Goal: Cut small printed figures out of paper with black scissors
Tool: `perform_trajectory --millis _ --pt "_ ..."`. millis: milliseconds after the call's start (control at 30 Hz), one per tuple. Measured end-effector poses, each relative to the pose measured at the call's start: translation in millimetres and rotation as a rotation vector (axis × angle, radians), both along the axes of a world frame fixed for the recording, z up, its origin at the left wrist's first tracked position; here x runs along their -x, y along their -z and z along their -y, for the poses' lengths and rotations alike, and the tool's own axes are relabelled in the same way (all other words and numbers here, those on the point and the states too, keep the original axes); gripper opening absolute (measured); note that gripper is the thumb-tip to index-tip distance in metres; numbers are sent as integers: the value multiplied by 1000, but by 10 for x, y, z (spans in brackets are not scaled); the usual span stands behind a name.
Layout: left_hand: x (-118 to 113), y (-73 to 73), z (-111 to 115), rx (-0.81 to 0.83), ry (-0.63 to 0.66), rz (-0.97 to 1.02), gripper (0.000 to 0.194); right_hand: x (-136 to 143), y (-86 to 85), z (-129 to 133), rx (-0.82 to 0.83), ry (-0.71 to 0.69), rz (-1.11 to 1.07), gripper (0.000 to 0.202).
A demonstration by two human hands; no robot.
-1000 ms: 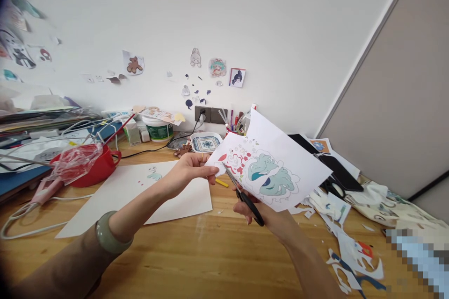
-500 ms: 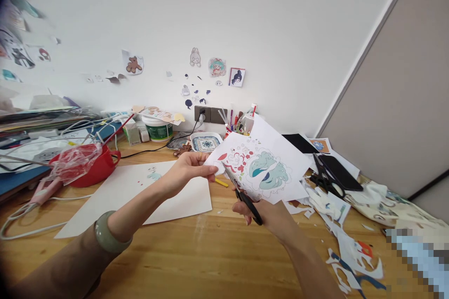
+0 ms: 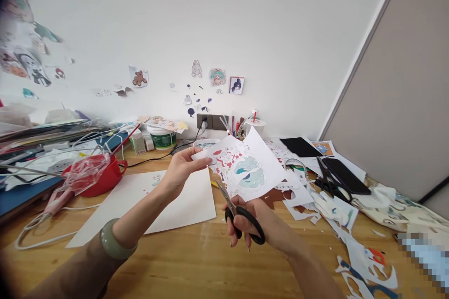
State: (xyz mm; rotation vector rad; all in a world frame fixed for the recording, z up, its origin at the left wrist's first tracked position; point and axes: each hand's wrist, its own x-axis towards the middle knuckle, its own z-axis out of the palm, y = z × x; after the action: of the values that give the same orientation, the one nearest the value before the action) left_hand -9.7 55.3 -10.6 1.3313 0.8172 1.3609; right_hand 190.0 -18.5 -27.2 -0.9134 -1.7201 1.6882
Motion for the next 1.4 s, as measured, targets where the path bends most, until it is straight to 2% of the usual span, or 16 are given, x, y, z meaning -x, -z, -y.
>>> perform_trajectory --millis 67,200,267,333,433,567,867,1033,1200,1400 --pt "-1 1 2 -33 -22 -18 22 -29 -26 36 53 -86 -28 52" --pt "12 5 -2 -129 -157 -78 20 -57 -36 100 231 -310 1 59" --pt "15 -7 9 -149 -198 -114 19 -42 -29 102 243 -317 -1 59" --pt "8 -32 35 -136 -188 -127 19 -8 -26 80 160 -235 -31 57" --pt "-15 -75 92 -69 -95 -96 20 59 -31 31 2 -50 -63 47" --pt "-40 -91 138 52 30 -45 25 133 -46 5 -72 125 -5 35" --pt "-146 -33 204 216 119 82 29 147 -52 19 -63 137 -25 34" --pt "-200 -55 280 294 125 127 27 170 -61 1 -79 251 -10 33" --pt "-222 -41 312 287 156 156 26 176 -66 -2 -144 374 20 30" --pt "-241 -48 338 258 195 91 23 143 -53 -8 -162 385 39 28"
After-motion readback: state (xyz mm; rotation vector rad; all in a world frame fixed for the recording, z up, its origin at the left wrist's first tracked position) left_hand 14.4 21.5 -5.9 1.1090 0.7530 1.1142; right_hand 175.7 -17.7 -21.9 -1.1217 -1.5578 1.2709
